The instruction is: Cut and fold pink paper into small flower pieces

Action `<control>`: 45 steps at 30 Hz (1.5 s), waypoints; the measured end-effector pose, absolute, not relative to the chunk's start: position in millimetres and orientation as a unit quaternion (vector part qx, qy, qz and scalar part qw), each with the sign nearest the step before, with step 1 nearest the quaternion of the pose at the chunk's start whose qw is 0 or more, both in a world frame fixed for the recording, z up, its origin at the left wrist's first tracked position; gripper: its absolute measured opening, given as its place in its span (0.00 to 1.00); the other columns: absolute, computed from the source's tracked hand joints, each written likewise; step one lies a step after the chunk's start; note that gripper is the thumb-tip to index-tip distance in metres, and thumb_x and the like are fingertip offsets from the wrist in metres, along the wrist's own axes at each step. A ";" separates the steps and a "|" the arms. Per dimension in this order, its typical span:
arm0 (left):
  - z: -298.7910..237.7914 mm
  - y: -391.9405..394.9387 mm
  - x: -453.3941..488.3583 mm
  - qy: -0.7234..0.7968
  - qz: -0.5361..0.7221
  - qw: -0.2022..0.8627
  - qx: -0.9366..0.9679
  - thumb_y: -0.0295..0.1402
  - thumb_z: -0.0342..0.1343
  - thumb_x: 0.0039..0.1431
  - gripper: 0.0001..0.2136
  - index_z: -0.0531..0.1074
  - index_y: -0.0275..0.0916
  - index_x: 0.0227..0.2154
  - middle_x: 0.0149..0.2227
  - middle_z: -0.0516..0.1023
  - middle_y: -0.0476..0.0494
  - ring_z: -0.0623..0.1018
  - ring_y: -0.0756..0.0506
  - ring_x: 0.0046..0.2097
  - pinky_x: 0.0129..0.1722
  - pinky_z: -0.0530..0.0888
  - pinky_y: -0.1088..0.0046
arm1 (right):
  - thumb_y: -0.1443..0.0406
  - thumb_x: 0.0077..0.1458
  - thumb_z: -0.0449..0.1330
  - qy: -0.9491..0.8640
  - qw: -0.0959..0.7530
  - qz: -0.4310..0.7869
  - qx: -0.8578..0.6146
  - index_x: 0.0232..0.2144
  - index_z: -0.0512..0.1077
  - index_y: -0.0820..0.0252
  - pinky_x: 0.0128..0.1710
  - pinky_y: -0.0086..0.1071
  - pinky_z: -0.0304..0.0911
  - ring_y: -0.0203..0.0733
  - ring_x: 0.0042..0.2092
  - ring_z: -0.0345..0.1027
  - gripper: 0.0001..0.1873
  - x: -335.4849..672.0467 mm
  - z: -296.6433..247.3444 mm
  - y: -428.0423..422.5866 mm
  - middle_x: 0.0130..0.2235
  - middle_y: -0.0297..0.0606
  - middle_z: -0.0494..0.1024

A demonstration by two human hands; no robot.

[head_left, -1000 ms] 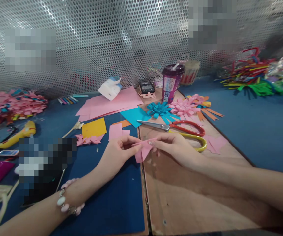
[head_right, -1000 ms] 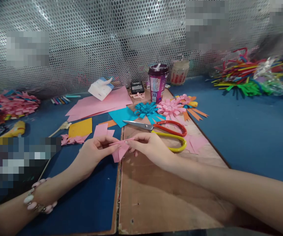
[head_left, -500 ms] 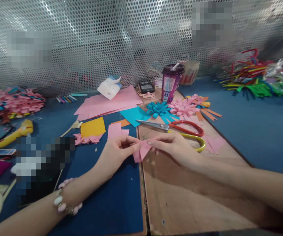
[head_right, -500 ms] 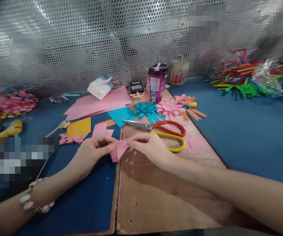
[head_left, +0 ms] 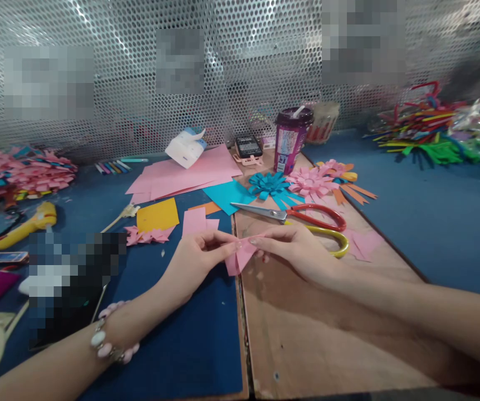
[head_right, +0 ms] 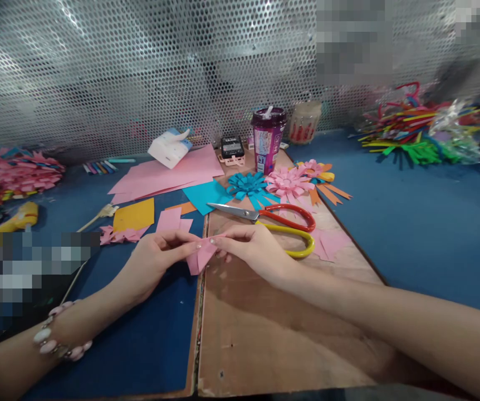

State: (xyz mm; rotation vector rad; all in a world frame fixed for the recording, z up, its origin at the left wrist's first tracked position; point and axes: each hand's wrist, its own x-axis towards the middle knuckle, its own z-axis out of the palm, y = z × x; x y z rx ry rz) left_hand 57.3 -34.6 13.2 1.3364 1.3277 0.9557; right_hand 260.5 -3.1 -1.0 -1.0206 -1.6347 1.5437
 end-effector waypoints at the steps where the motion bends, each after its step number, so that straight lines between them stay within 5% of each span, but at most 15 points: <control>1: 13.0 -34.5 57.2 0.547 0.395 0.492 0.551 0.36 0.62 0.51 0.10 0.80 0.38 0.34 0.35 0.81 0.44 0.78 0.46 0.39 0.43 0.71 0.70 | 0.54 0.52 0.63 -0.624 0.329 0.592 -0.390 0.30 0.79 0.59 0.33 0.30 0.64 0.35 0.31 0.69 0.14 260.5 -0.9 -3.0 0.30 0.36 0.77; 24: 14.4 -36.8 56.0 0.545 0.376 0.462 0.591 0.37 0.60 0.53 0.10 0.79 0.38 0.35 0.35 0.82 0.45 0.78 0.46 0.37 0.39 0.73 0.72 | 0.57 0.52 0.63 -0.635 0.312 0.599 -0.375 0.32 0.78 0.60 0.35 0.29 0.66 0.34 0.31 0.70 0.12 259.9 4.6 -4.8 0.32 0.35 0.79; 45: 16.7 -35.7 56.9 0.558 0.381 0.474 0.565 0.36 0.61 0.51 0.08 0.79 0.37 0.31 0.32 0.81 0.45 0.78 0.47 0.34 0.38 0.72 0.71 | 0.55 0.56 0.60 -0.639 0.327 0.607 -0.342 0.23 0.75 0.61 0.34 0.30 0.65 0.34 0.30 0.68 0.18 259.6 6.1 -3.5 0.26 0.35 0.76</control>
